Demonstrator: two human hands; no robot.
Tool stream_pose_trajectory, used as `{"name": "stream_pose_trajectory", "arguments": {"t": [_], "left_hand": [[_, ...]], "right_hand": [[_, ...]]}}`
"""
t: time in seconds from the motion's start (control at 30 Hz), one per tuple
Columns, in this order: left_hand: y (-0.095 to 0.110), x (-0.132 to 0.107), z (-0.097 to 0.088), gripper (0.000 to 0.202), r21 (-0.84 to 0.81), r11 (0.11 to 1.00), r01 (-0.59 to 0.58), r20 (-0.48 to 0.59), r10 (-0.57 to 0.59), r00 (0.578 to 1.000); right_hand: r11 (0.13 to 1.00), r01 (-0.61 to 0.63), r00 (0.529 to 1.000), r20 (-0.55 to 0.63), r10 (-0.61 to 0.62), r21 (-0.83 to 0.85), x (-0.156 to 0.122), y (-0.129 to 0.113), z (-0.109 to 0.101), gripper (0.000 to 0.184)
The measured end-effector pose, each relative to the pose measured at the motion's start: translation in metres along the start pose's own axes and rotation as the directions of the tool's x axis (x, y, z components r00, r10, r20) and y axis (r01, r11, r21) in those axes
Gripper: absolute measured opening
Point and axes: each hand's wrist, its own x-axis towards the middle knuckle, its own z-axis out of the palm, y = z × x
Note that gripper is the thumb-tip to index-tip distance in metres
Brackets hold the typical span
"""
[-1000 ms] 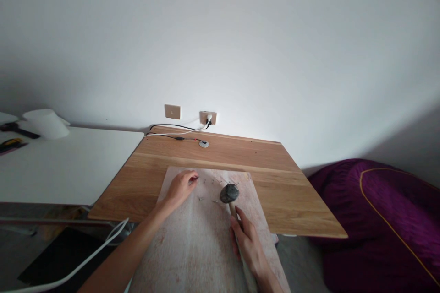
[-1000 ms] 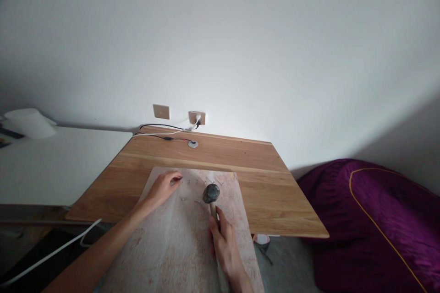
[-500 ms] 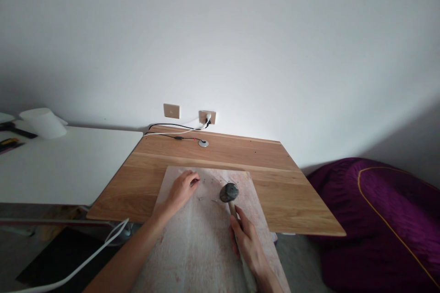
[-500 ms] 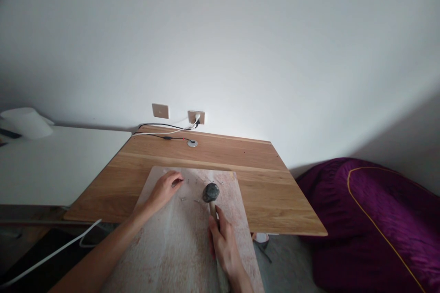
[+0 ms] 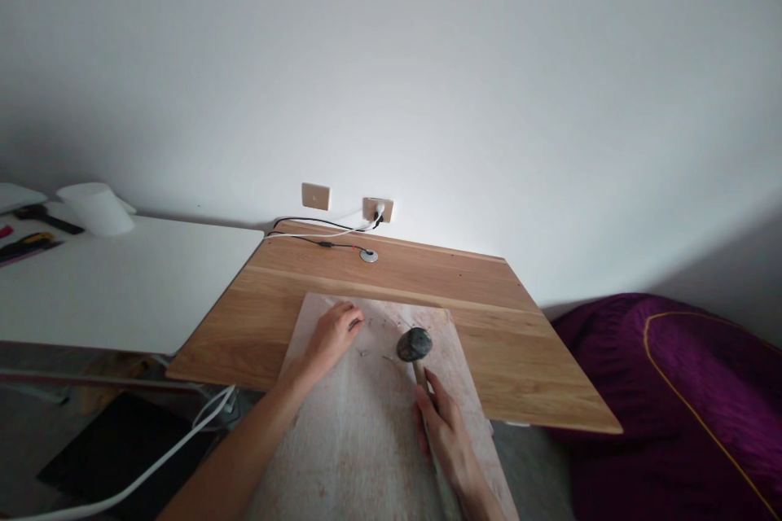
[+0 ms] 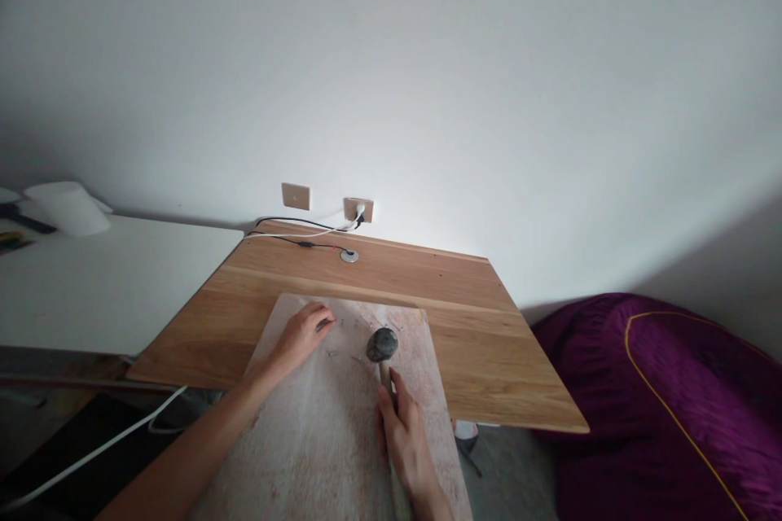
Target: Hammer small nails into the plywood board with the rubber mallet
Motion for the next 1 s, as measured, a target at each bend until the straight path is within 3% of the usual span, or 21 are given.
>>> {"name": "stream_pose_trajectory", "arguments": {"t": [0.6,0.77,1.0], "left_hand": [[0.002,-0.001,0.0,0.018,0.061,0.996,0.061,0.034,-0.063,0.997],[-0.004,-0.003,0.006,0.047,0.027,0.996,0.082,0.013,-0.083,0.996],[-0.01,-0.005,0.01,0.053,0.017,0.997,0.078,0.018,-0.078,0.997]], "right_hand": [[1.0,0.018,1.0,0.002,-0.018,-0.001,-0.001,-0.004,0.0,0.073],[1.0,0.001,1.0,0.025,-0.001,-0.008,0.001,-0.005,-0.003,0.076],[0.995,0.09,0.984,0.153,-0.096,0.045,0.017,-0.034,0.018,0.063]]}}
